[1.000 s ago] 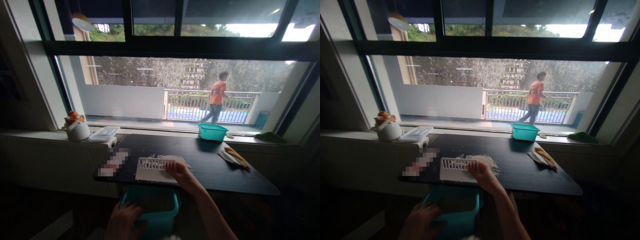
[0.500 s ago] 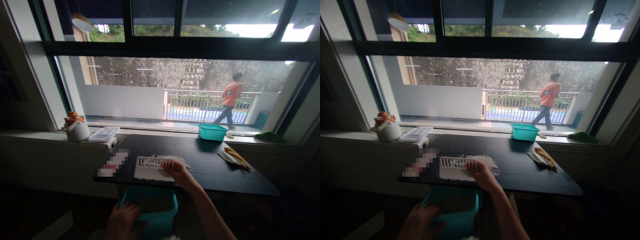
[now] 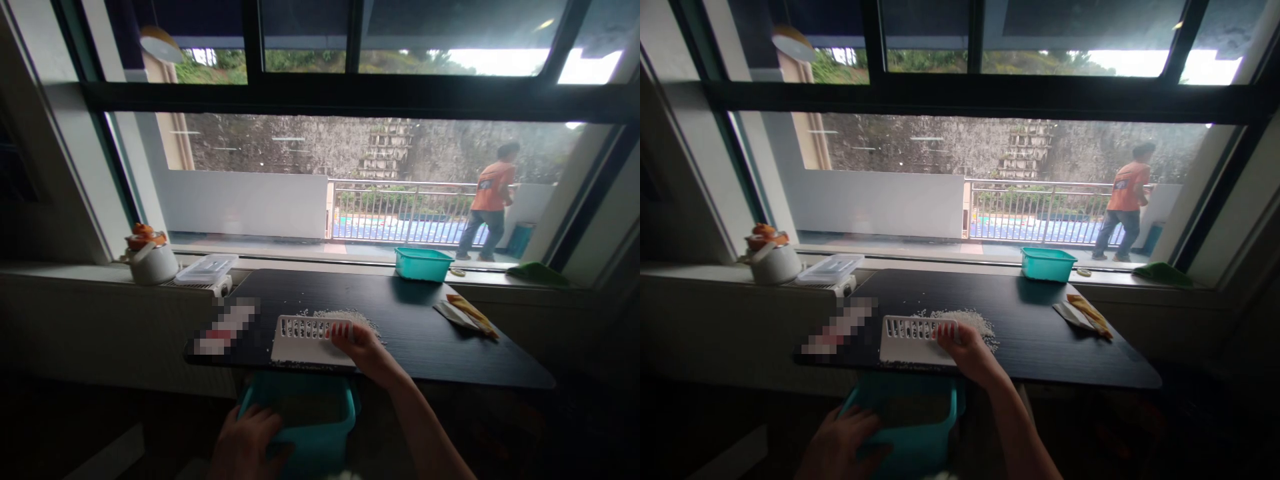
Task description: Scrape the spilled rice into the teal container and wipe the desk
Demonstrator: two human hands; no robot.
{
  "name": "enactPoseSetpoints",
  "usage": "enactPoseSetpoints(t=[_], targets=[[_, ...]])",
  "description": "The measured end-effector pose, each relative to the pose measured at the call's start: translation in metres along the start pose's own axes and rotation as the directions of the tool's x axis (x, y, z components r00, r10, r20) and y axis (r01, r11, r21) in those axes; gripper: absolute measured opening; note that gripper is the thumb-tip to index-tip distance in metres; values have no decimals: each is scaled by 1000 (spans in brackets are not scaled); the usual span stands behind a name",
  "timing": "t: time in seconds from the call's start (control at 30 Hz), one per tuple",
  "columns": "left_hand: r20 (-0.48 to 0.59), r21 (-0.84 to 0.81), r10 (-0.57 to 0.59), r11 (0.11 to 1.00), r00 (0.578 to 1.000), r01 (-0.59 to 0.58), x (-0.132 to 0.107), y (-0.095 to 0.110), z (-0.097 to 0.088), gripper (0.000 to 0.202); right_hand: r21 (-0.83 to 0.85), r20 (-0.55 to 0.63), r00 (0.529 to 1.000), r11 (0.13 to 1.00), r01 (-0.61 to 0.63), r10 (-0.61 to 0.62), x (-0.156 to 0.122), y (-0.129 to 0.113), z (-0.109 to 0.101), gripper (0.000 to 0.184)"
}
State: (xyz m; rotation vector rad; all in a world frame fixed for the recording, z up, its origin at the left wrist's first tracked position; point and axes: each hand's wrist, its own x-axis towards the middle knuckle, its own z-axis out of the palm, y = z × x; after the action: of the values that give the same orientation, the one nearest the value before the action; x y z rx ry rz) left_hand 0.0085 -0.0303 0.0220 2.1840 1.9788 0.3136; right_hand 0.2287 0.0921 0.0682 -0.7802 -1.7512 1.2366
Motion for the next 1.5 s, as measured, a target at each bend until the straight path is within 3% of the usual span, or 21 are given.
enactPoseSetpoints(t=[0.13, 0.37, 0.6, 0.77, 0.93, 1.07, 1.17, 1.27, 1.37, 1.5], targets=[[32, -21, 0, 1000, 999, 1, 1, 2, -2, 8, 6, 55, 997, 999, -45, 45, -8, -3, -4, 38], [-4, 10, 15, 1000, 1000, -15, 0, 5, -1, 6, 39, -58, 998, 999, -18, 20, -12, 2, -15, 36], [33, -9, 58, 998, 998, -58, 7, 9, 1, 10, 47, 19, 998, 997, -64, 63, -24, 2, -19, 35], [16, 19, 82, 996, 996, -83, 12, 21, 0, 4, 68, -85, 996, 998, 2, 4, -20, 2, -25, 34], [-39, 9, 87, 996, 995, -87, 17, 37, 4, 3, 76, -53, 998, 997, -23, 28, -21, 7, -40, 34], [-55, -11, 113, 993, 992, -114, 19, 45, 8, 4, 59, -189, 982, 998, -16, 27, -21, 12, -68, 44], [-40, -31, 143, 989, 989, -144, 18, 46, 10, 2, 74, -368, 930, 997, -3, 30, -16, 17, -93, 51], [-26, -50, 151, 987, 988, -152, 18, 44, 9, 3, 96, -443, 896, 995, 2, 41, -11, 22, -110, 55], [0, -62, 161, 985, 987, -160, 18, 43, 9, 7, 96, -445, 895, 995, 3, 41, -9, 26, -113, 54], [-8, -75, 158, 985, 987, -158, 18, 45, 7, 6, 93, -387, 921, 996, -5, 41, -6, 30, -96, 50]])
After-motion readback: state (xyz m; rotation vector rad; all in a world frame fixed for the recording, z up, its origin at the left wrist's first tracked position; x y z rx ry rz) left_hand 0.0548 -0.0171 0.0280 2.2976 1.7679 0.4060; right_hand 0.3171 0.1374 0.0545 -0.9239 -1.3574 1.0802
